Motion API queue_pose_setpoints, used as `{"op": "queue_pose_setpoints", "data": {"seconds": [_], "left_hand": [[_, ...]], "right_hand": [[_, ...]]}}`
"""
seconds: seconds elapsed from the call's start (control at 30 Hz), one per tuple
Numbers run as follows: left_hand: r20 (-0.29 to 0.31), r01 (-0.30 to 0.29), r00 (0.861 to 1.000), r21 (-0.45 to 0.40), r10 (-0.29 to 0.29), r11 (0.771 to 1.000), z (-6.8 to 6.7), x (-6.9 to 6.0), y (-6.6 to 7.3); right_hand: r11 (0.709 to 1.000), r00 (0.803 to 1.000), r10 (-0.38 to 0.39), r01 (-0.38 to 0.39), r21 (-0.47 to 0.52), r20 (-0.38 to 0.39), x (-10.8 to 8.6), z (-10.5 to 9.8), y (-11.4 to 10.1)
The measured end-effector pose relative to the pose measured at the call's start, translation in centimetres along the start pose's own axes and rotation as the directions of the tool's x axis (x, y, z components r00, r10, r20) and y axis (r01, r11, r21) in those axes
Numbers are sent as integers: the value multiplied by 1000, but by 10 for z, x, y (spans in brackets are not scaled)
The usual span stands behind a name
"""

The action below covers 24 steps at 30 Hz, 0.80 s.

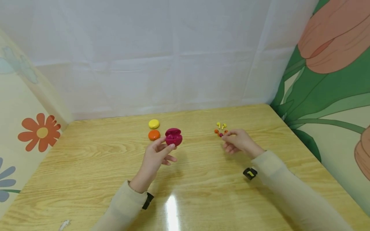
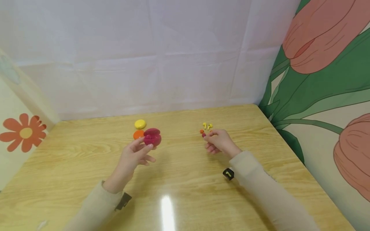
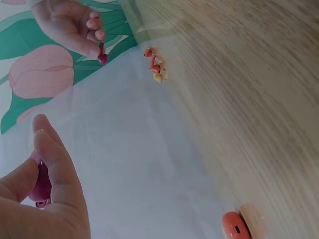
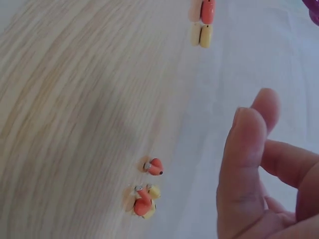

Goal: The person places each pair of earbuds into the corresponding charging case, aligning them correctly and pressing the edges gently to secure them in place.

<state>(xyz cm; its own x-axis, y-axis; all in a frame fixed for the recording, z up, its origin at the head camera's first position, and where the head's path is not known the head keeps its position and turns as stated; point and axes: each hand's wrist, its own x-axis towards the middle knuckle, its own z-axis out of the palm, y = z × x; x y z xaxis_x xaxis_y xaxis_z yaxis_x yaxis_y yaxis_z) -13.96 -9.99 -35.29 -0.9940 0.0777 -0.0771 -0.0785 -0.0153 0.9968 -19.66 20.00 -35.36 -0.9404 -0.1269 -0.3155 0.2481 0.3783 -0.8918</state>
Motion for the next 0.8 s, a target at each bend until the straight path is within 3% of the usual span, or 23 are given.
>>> {"op": "queue_pose_setpoints", "data": {"seconds": [0.33,0.8], "left_hand": [[-7,27,1000,-2,-27,1000,1,1,1],[8,19,1000,3,-20,1000,2,2,2]], "right_hand": [[997,998,-51,52,51,-25,-6,10,-10],[992,995,-92,96,77,-44,-16,22,-23]]}}
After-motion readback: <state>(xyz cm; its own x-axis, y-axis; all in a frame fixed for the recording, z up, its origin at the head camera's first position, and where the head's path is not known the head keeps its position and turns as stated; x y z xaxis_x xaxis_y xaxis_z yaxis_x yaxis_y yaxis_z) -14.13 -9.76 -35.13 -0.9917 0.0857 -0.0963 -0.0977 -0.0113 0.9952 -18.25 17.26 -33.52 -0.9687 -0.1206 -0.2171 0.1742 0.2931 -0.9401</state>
